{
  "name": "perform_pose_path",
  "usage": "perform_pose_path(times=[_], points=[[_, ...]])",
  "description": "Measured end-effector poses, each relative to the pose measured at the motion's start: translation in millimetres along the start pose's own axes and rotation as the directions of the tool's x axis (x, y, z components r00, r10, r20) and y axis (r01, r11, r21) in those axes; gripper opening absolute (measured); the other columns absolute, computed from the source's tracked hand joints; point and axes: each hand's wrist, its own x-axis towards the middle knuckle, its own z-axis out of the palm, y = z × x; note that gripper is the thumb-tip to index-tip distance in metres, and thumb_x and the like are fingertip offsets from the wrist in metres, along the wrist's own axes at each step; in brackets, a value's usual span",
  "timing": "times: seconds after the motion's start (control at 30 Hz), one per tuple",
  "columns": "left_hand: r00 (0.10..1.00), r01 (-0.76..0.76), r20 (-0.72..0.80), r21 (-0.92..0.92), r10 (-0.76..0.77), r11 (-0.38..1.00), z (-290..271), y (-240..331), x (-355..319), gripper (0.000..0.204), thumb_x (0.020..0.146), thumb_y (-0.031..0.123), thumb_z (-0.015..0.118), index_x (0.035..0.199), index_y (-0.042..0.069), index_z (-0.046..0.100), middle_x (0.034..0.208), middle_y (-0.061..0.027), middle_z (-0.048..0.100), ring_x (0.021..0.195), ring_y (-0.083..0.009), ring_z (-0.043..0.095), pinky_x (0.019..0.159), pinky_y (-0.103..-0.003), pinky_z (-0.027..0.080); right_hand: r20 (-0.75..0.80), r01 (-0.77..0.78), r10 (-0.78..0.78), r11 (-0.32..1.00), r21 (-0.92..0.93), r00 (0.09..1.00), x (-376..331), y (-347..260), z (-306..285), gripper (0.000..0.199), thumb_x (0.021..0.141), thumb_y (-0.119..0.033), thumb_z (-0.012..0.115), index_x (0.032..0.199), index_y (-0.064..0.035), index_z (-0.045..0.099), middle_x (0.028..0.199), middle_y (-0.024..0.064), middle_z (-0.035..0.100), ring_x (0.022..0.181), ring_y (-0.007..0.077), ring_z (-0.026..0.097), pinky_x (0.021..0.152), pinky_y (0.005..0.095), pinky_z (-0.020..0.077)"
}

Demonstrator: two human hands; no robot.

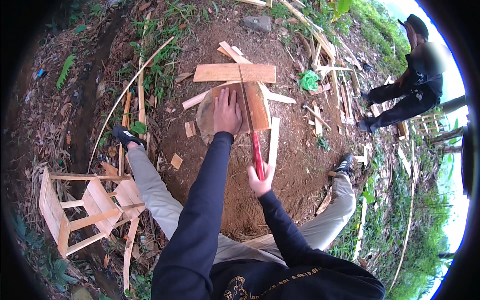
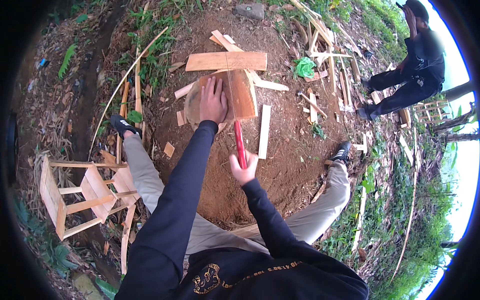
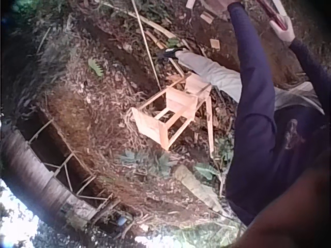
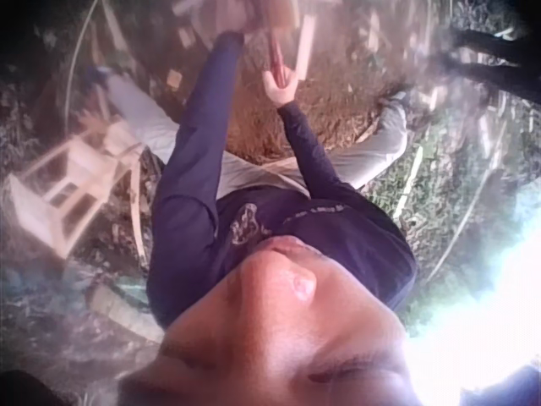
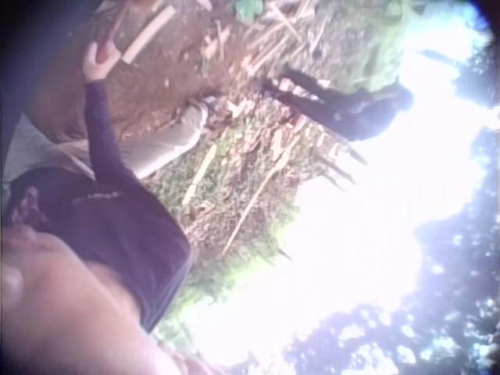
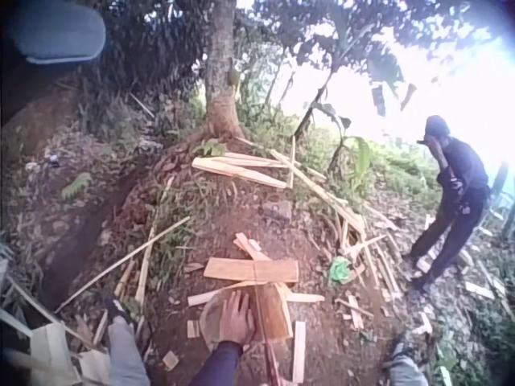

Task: The person uses a red hand saw to cut a rectangular piece of wood placed on a tree stump. They hold the wood steady with their left hand while sawing with their right hand, creating smaller pieces of wood.

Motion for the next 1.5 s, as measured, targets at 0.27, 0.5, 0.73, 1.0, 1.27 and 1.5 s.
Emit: perform_pose_path(times=[0.27,0.5,0.73,1.0,1.27,1.5], points=[[1.000,-0.007,-0.009,0.016,0.008,1.000,-0.6,-5.9,5.1,0.049,0.095,0.020,0.050,0.141,0.003,0.049,0.148,-0.0218,0.044,0.142,-0.0364,0.038,0.117,-0.052,0.029,0.045,0.006,-0.008,1.000,0.031,0.999,-8.6,4.8,-1.1,0.032,0.084,-0.003,0.069,0.063,-0.0090,0.045,0.056,-0.0065,0.040,0.050,0.0046,0.037,0.046,0.0280,0.0292],[1.000,0.008,0.004,0.030,-0.008,1.000,-4.6,-10.1,10.4,0.049,0.095,0.019,0.049,0.141,0.002,0.049,0.148,-0.0217,0.044,0.142,-0.0366,0.037,0.117,-0.052,0.029,0.062,0.251,-0.244,0.959,-0.135,0.968,-56.7,13.2,-23.8,0.003,0.078,-0.006,0.067,0.077,-0.0047,0.070,0.051,0.0009,0.045,0.048,0.0066,0.044,0.047,0.0270,0.0405],[1.000,-0.001,-0.022,-0.007,0.001,1.000,-2.8,-8.4,1.3,0.047,0.094,0.018,0.052,0.138,0.002,0.052,0.147,-0.0220,0.045,0.142,-0.0368,0.038,0.117,-0.052,0.030,-0.004,0.115,-0.116,0.989,-0.095,0.993,3.4,3.4,10.2,0.032,0.080,-0.007,0.069,0.061,-0.0060,0.043,0.050,0.0009,0.038,0.046,0.0067,0.039,0.044,0.0313,0.0300],[0.999,0.001,-0.048,0.002,-0.001,1.000,-5.2,-2.8,7.4,0.045,0.095,0.019,0.052,0.137,0.003,0.054,0.146,-0.0200,0.047,0.141,-0.0337,0.039,0.117,-0.051,0.030,-0.153,0.126,-0.170,0.957,-0.263,0.974,-31.3,-19.9,-11.7,0.022,0.092,-0.019,0.071,0.083,-0.0011,0.062,0.056,0.0031,0.053,0.049,0.0078,0.051,0.049,0.0270,0.0415],[0.999,0.013,-0.039,0.006,-0.013,1.000,-5.6,-6.5,5.0,0.046,0.093,0.018,0.052,0.137,0.003,0.054,0.147,-0.0194,0.046,0.141,-0.0332,0.038,0.117,-0.051,0.029,-0.103,-0.054,0.107,0.907,0.418,0.989,-26.3,-38.8,-23.8,0.021,0.101,-0.019,0.060,0.090,-0.0015,0.060,0.059,-0.0035,0.051,0.048,0.0027,0.043,0.045,0.0206,0.0316],[0.999,0.016,-0.032,0.005,-0.016,1.000,-3.4,-5.8,5.0,0.047,0.093,0.019,0.052,0.137,0.003,0.054,0.147,-0.0190,0.046,0.142,-0.0334,0.038,0.117,-0.051,0.029,-0.160,0.010,0.002,0.997,0.077,0.987,-22.1,-22.2,-17.7,0.029,0.101,-0.023,0.059,0.083,-0.0005,0.059,0.059,-0.0025,0.052,0.053,0.0029,0.043,0.047,0.0241,0.0341]])
